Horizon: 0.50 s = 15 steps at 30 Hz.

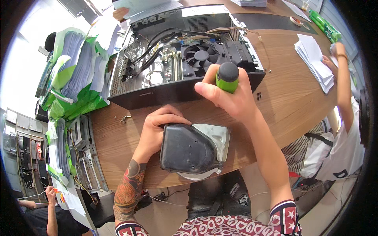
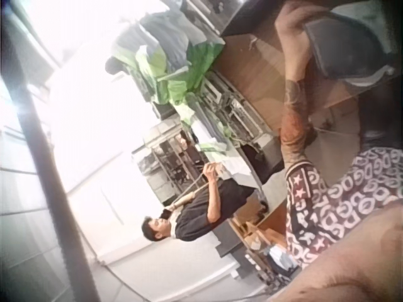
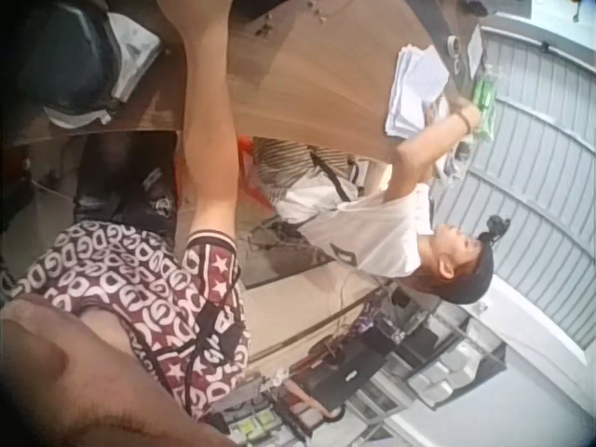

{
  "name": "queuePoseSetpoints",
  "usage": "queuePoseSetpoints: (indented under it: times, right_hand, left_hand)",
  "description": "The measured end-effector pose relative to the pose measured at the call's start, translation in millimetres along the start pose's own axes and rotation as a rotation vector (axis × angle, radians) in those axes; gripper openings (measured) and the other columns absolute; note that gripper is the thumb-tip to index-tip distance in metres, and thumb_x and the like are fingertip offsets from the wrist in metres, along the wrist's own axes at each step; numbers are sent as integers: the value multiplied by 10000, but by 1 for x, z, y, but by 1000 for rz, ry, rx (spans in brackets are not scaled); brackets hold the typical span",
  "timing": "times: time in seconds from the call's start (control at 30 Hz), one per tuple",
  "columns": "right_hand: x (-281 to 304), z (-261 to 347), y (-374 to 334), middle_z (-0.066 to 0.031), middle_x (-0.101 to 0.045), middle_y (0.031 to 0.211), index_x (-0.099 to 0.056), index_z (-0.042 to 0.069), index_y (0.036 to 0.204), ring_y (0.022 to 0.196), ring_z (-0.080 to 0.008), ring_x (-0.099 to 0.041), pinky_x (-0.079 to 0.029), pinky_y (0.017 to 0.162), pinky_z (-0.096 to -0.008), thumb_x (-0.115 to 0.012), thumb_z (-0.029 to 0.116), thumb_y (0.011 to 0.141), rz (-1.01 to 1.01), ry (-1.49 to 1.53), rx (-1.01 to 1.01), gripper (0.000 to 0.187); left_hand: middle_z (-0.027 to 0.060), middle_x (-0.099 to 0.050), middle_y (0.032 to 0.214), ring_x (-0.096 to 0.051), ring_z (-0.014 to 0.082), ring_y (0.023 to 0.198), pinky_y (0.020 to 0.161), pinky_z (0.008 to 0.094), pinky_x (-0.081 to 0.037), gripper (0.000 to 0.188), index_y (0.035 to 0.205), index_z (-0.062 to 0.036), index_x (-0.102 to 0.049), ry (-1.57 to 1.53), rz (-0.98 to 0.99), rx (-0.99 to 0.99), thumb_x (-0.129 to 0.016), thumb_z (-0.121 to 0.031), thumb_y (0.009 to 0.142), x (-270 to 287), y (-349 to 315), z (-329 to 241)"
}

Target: The person unfastens screws from a computer cooling fan assembly using a screwdriver, removes the plastic air shroud, and uses the screwdriver to fasten screws into the fan casing.

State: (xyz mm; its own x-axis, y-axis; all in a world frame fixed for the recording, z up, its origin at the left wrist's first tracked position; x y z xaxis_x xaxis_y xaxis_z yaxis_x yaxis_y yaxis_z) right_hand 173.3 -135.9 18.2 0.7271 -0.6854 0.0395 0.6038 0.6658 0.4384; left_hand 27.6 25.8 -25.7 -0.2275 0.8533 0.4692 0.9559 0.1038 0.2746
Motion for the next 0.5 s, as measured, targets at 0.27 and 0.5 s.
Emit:
queuePoseSetpoints:
  times: [0.27, 0.5]
  right_hand:
    - [-1, -2, -2, 4, -547, 594, -611, 12, 703, 576, -65, -497, -399, 522, -259, -769, 192, 813, 3, 6, 30, 263]
    - [-1, -3, -3, 4, -548, 597, -612, 14, 706, 580, -63, -500, -405, 525, -259, -775, 182, 811, 3, 4, 24, 257]
  left_hand:
    - [41, -627, 850, -626, 164, 831, 734, 283, -489, 206, 897, -69, -772, 13, 8, -9, -782, -68, 691, -1, -2, -2]
    - [46, -629, 847, -630, 169, 827, 733, 291, -492, 208, 892, -71, -770, 48, 21, -18, -782, -75, 684, -2, -1, 0]
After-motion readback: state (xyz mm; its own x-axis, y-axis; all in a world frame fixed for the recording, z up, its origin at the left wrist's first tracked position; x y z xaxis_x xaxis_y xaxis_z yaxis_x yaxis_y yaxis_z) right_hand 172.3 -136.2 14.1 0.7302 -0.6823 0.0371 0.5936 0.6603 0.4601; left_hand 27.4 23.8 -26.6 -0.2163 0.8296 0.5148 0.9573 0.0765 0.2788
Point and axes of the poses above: each hand's wrist, its own y-axis towards the middle knuckle, its own x-axis out of the back of the hand, z = x × y, the point moved 2 cm from there along y, towards the middle knuckle
